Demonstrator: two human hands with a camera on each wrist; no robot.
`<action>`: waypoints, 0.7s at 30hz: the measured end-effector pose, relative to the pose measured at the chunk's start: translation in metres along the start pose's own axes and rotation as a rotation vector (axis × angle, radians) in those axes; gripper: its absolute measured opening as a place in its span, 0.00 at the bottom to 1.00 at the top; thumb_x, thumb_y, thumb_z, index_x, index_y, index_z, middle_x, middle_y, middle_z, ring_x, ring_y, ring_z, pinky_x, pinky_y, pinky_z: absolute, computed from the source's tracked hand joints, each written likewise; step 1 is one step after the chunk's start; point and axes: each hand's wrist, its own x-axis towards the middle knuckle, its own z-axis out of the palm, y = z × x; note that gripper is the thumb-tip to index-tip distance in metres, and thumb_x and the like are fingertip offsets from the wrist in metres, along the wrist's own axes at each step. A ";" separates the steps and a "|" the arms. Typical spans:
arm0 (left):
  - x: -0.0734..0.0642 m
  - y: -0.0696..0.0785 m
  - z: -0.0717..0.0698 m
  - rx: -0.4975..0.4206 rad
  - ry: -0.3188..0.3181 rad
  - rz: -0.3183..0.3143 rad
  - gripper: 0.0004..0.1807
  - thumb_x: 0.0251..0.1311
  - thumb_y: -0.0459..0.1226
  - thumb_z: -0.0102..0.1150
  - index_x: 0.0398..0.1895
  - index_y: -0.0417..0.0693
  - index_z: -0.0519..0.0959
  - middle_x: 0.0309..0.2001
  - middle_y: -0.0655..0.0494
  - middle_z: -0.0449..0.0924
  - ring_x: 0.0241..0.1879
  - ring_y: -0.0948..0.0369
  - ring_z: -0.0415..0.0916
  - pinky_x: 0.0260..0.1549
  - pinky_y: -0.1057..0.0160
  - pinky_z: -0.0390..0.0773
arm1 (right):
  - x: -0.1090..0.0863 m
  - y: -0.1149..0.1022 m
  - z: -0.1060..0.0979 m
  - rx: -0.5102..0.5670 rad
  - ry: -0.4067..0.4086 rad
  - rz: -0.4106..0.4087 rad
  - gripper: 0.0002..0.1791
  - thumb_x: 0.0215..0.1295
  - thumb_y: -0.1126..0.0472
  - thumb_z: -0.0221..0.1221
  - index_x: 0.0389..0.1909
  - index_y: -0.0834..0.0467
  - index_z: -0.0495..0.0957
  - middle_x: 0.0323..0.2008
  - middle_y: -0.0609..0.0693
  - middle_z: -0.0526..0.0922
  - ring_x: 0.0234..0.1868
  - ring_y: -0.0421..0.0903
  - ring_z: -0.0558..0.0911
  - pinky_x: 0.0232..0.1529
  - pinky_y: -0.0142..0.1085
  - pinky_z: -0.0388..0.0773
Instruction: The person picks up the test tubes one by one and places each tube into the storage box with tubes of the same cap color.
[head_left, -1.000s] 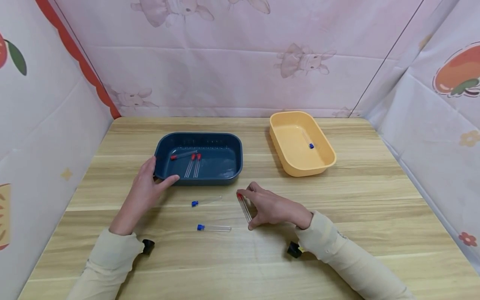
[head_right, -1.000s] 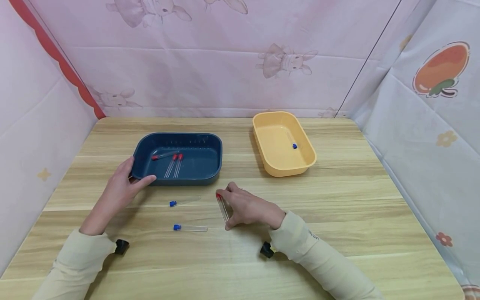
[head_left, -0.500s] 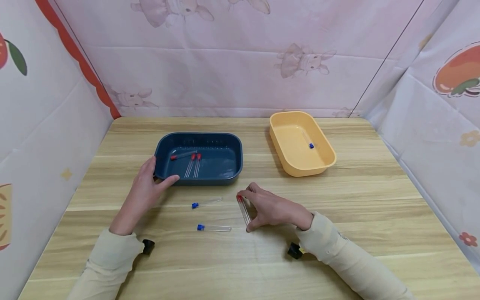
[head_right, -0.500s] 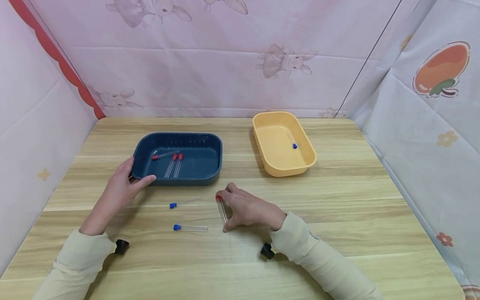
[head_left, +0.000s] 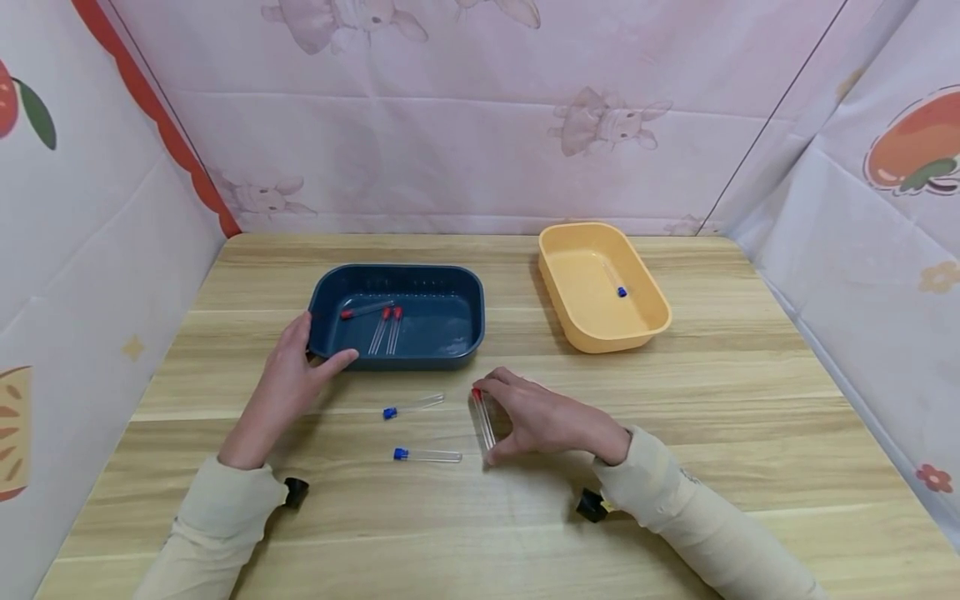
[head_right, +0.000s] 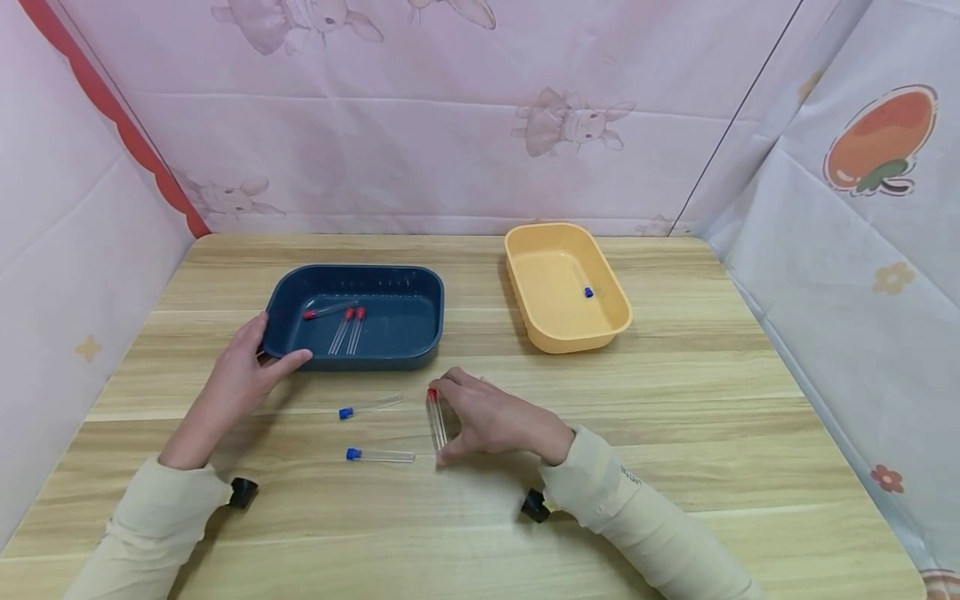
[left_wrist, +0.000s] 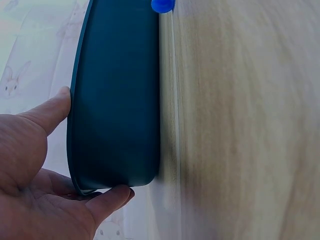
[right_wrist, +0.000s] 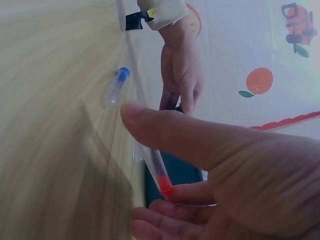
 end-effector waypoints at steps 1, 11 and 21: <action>0.000 0.000 0.000 0.000 0.000 0.000 0.56 0.72 0.54 0.61 0.82 0.33 0.37 0.80 0.29 0.40 0.76 0.31 0.48 0.66 0.32 0.63 | -0.001 -0.001 0.000 0.002 0.004 -0.006 0.50 0.54 0.50 0.79 0.73 0.62 0.66 0.63 0.53 0.70 0.55 0.46 0.74 0.62 0.40 0.77; 0.000 0.001 0.000 0.009 -0.001 -0.010 0.56 0.72 0.55 0.60 0.82 0.33 0.37 0.81 0.29 0.39 0.76 0.31 0.46 0.66 0.31 0.60 | -0.006 -0.015 -0.015 0.018 0.039 -0.044 0.50 0.55 0.51 0.79 0.74 0.63 0.65 0.66 0.56 0.70 0.53 0.50 0.79 0.56 0.41 0.81; 0.001 0.002 -0.001 0.014 -0.008 -0.020 0.57 0.71 0.55 0.60 0.82 0.34 0.37 0.81 0.30 0.38 0.77 0.32 0.45 0.66 0.31 0.61 | -0.001 -0.021 -0.038 0.064 0.090 -0.070 0.50 0.55 0.52 0.79 0.75 0.62 0.64 0.67 0.57 0.70 0.54 0.54 0.81 0.52 0.39 0.83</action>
